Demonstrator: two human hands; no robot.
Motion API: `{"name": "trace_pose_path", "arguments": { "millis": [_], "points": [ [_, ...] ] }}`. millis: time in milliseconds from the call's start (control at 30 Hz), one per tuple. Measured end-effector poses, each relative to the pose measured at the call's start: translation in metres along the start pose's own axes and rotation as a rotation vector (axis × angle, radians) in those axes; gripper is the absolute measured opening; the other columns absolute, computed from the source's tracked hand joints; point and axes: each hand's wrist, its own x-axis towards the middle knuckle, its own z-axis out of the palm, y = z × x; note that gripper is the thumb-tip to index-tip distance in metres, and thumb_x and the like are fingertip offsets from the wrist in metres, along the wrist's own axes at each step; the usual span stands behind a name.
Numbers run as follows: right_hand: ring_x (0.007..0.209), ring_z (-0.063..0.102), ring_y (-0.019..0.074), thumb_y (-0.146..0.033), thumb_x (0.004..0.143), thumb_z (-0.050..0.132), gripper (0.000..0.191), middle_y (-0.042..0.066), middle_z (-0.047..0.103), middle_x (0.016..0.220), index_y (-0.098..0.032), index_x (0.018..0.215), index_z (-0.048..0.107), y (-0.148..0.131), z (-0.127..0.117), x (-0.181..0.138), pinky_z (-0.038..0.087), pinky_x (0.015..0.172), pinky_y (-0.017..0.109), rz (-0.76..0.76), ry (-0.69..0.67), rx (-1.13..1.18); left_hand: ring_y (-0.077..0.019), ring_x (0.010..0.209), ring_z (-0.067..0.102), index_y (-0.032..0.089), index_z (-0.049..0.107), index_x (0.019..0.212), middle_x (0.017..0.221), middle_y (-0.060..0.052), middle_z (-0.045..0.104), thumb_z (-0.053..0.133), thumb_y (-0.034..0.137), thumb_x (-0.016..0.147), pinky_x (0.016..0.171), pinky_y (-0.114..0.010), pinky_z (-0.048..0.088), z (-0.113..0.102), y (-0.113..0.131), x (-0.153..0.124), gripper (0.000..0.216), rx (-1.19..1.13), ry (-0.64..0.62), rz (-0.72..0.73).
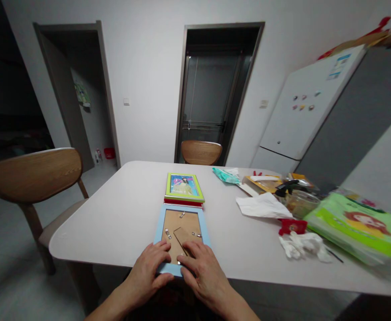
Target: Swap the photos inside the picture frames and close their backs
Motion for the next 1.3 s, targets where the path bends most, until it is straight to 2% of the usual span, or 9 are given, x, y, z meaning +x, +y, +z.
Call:
{"name": "trace_pose_path", "arguments": {
  "millis": [167, 367, 500, 600, 933, 1167, 1300],
  "points": [
    [0.104, 0.041, 0.0237, -0.036, 0.072, 0.05, 0.037, 0.006, 0.046, 0.118, -0.028, 0.107, 0.052, 0.004, 0.0, -0.004, 0.034, 0.085, 0.04, -0.06, -0.026, -0.031, -0.0228, 0.116, 0.036, 0.02, 0.053, 0.089, 0.122, -0.007, 0.047, 0.063, 0.026, 0.067, 0.097, -0.044, 0.025, 0.001, -0.001, 0.001, 0.025, 0.0, 0.013, 0.001],
    [0.104, 0.041, 0.0243, -0.036, 0.071, 0.052, 0.043, 0.008, 0.047, 0.117, -0.026, 0.112, 0.047, 0.005, 0.01, -0.009, 0.033, 0.086, 0.042, -0.039, 0.022, -0.054, -0.0227, 0.115, 0.037, 0.019, 0.053, 0.087, 0.12, -0.008, 0.048, 0.063, 0.028, 0.067, 0.097, -0.043, 0.026, -0.002, -0.001, 0.001, 0.024, -0.002, 0.007, -0.002],
    [0.095, 0.045, 0.0219, -0.033, 0.071, 0.052, 0.032, 0.008, 0.052, 0.106, -0.024, 0.102, 0.053, 0.002, 0.012, -0.01, 0.035, 0.081, 0.04, -0.01, 0.054, -0.011, -0.0231, 0.115, 0.037, 0.019, 0.053, 0.088, 0.12, -0.009, 0.049, 0.063, 0.029, 0.066, 0.097, -0.043, 0.026, -0.002, -0.002, 0.0, 0.026, -0.007, 0.027, 0.006],
    [0.09, 0.046, 0.0206, -0.031, 0.073, 0.051, 0.027, 0.006, 0.054, 0.1, -0.026, 0.098, 0.055, -0.002, 0.008, -0.008, 0.036, 0.078, 0.038, -0.013, 0.026, 0.001, -0.0236, 0.115, 0.037, 0.019, 0.053, 0.087, 0.119, -0.009, 0.049, 0.062, 0.029, 0.067, 0.097, -0.044, 0.026, 0.0, -0.003, 0.0, 0.024, -0.014, 0.031, 0.007],
    [0.089, 0.043, 0.0198, -0.031, 0.07, 0.054, 0.027, 0.003, 0.056, 0.097, -0.026, 0.097, 0.055, -0.008, 0.003, 0.003, 0.035, 0.077, 0.035, -0.012, -0.044, 0.018, -0.0224, 0.115, 0.037, 0.019, 0.053, 0.085, 0.119, -0.007, 0.05, 0.061, 0.027, 0.067, 0.097, -0.043, 0.026, -0.002, -0.002, 0.0, 0.021, -0.016, 0.035, -0.006],
    [0.086, 0.044, 0.0177, -0.029, 0.067, 0.057, 0.021, 0.002, 0.056, 0.089, -0.024, 0.087, 0.058, -0.009, -0.003, 0.005, 0.035, 0.076, 0.032, -0.033, -0.054, 0.074, -0.0227, 0.113, 0.04, 0.019, 0.055, 0.085, 0.117, -0.007, 0.051, 0.063, 0.029, 0.066, 0.096, -0.04, 0.029, -0.005, -0.001, 0.0, 0.023, -0.038, 0.043, -0.014],
    [0.088, 0.045, 0.0184, -0.03, 0.068, 0.055, 0.031, 0.004, 0.055, 0.094, -0.024, 0.098, 0.055, -0.007, -0.004, 0.008, 0.036, 0.077, 0.033, -0.002, -0.039, 0.136, -0.0218, 0.112, 0.041, 0.019, 0.055, 0.086, 0.114, -0.007, 0.053, 0.065, 0.027, 0.062, 0.096, -0.037, 0.031, -0.003, -0.006, 0.0, 0.027, -0.063, 0.064, -0.005]
  ]
}}
